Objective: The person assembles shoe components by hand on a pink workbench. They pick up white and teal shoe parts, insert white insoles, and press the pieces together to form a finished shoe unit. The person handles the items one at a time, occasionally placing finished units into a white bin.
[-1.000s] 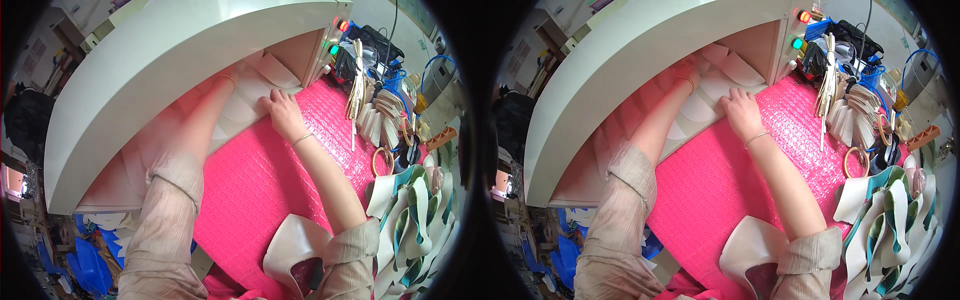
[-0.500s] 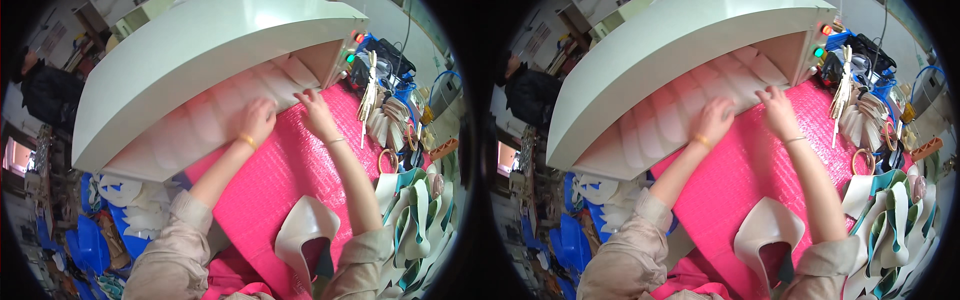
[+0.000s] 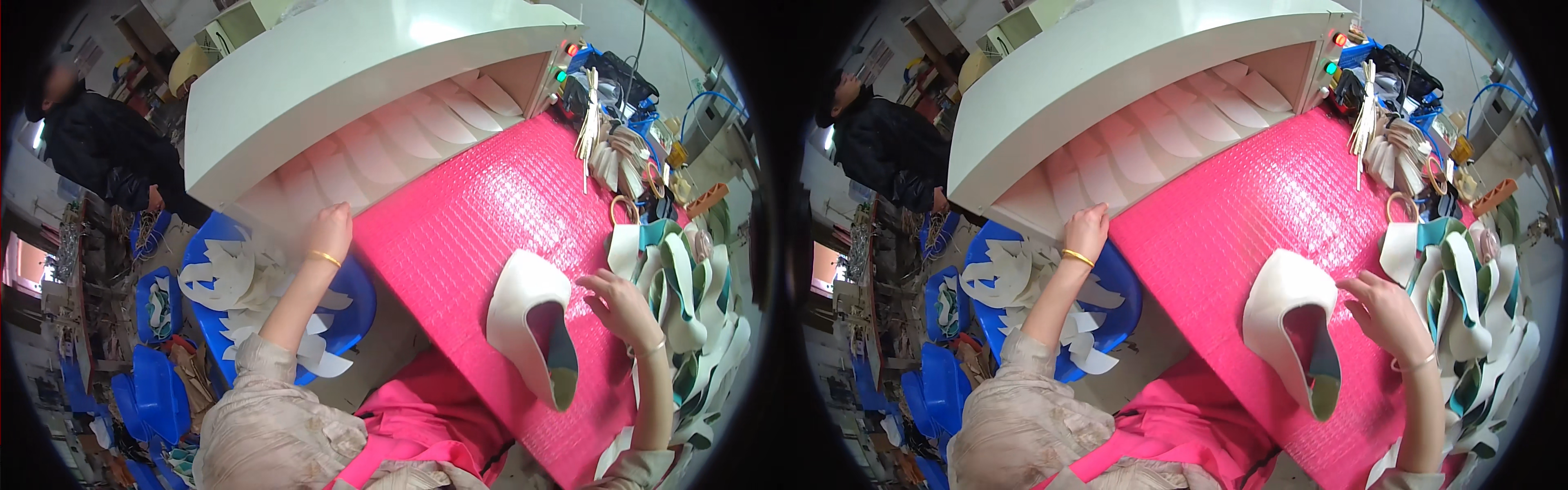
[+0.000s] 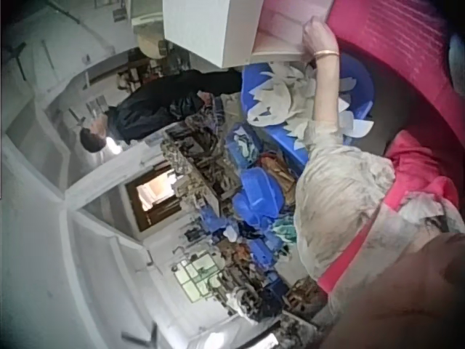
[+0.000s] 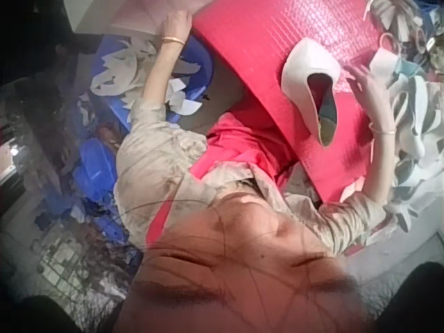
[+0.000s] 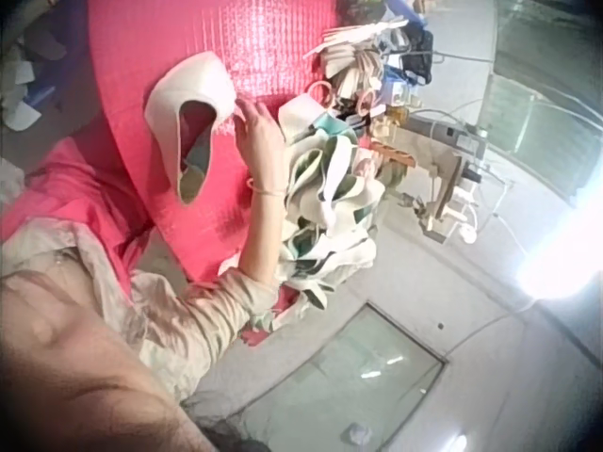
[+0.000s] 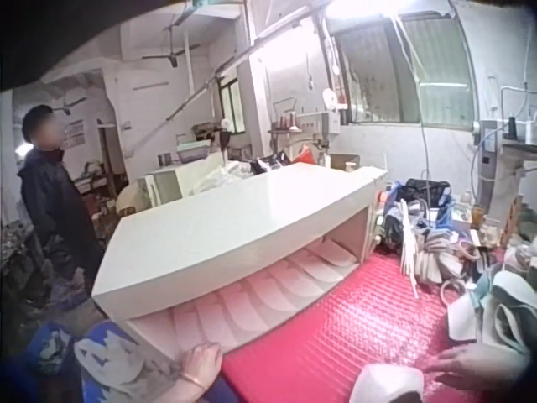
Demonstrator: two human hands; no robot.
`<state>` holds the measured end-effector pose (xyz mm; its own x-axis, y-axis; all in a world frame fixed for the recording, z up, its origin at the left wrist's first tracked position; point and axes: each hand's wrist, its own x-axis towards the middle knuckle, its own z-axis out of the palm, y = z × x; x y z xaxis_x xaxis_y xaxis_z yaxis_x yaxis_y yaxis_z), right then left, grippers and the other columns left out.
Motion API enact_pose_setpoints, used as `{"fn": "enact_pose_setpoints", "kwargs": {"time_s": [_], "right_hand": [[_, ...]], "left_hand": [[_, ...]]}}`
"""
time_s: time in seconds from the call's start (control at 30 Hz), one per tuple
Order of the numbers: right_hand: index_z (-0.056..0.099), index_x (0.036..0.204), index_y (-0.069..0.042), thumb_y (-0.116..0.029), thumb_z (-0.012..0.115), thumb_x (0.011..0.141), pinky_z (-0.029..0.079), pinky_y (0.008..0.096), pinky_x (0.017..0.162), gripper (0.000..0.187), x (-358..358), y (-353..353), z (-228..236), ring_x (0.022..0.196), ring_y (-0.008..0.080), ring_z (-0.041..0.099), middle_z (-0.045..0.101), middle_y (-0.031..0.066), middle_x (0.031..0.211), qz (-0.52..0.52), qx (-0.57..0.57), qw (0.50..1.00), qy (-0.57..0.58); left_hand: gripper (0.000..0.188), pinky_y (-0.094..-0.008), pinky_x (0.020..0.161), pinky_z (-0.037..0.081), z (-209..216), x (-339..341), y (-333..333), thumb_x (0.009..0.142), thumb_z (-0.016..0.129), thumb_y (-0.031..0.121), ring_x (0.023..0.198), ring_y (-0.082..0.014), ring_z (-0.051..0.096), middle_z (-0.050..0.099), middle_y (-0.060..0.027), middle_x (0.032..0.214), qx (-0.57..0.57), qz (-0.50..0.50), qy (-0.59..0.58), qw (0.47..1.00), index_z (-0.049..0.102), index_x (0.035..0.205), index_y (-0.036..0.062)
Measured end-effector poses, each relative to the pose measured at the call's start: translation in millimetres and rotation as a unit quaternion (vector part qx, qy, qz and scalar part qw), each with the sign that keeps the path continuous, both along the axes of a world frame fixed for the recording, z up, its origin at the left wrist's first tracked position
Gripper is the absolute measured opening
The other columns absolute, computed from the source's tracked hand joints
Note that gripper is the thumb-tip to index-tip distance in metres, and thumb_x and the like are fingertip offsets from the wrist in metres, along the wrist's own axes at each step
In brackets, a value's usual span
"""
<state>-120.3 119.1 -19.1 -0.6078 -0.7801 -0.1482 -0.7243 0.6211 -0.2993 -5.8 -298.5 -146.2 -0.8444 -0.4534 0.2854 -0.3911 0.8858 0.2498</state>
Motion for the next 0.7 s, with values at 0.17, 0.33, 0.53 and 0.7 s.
{"fn": "enact_pose_setpoints", "kwargs": {"time_s": [0.17, 0.33, 0.53, 0.7], "right_hand": [[0.059, 0.098, -0.005, -0.007, 0.06, 0.073, 0.046, 0.0401, 0.066, 0.025, 60, 19, 22, 0.074, 0.0317, 0.057, 0.057, 0.0125, 0.082, -0.014, 0.012, 1.0, 0.022], [0.058, 0.1, -0.006, -0.005, 0.061, 0.071, 0.045, 0.0393, 0.065, 0.029, 99, 35, 28, 0.071, 0.0304, 0.056, 0.054, 0.0112, 0.077, 0.006, 0.008, 0.999, 0.041], [0.058, 0.099, -0.006, -0.006, 0.062, 0.071, 0.045, 0.0381, 0.065, 0.029, 122, 73, 11, 0.071, 0.0288, 0.055, 0.054, 0.0107, 0.076, -0.03, 0.007, 0.999, 0.03], [0.058, 0.1, -0.006, -0.007, 0.062, 0.072, 0.045, 0.0382, 0.064, 0.029, 134, 95, -5, 0.07, 0.0289, 0.055, 0.054, 0.0102, 0.075, -0.048, -0.006, 0.998, 0.025]], "left_hand": [[0.011, -0.04, 0.07, 0.05, -29, -8, -21, 0.075, 0.057, 0.008, 0.079, -0.0309, 0.061, 0.063, -0.0122, 0.089, -0.13, -0.108, 0.128, 0.977, 0.061, 0.085, 0.005], [0.01, -0.0411, 0.063, 0.05, -30, -14, -31, 0.075, 0.059, 0.014, 0.074, -0.031, 0.06, 0.06, -0.0101, 0.082, -0.11, -0.147, 0.012, 0.983, 0.057, 0.076, 0.0046], [0.012, -0.0406, 0.063, 0.05, -31, -21, -38, 0.076, 0.052, 0.011, 0.071, -0.0296, 0.061, 0.06, -0.0111, 0.076, -0.156, -0.196, 0.071, 0.966, 0.058, 0.068, 0.0046], [0.008, -0.0393, 0.062, 0.051, -32, -28, -48, 0.076, 0.052, 0.009, 0.07, -0.0299, 0.061, 0.06, -0.0119, 0.075, -0.166, -0.241, 0.013, 0.956, 0.057, 0.071, 0.005]]}}
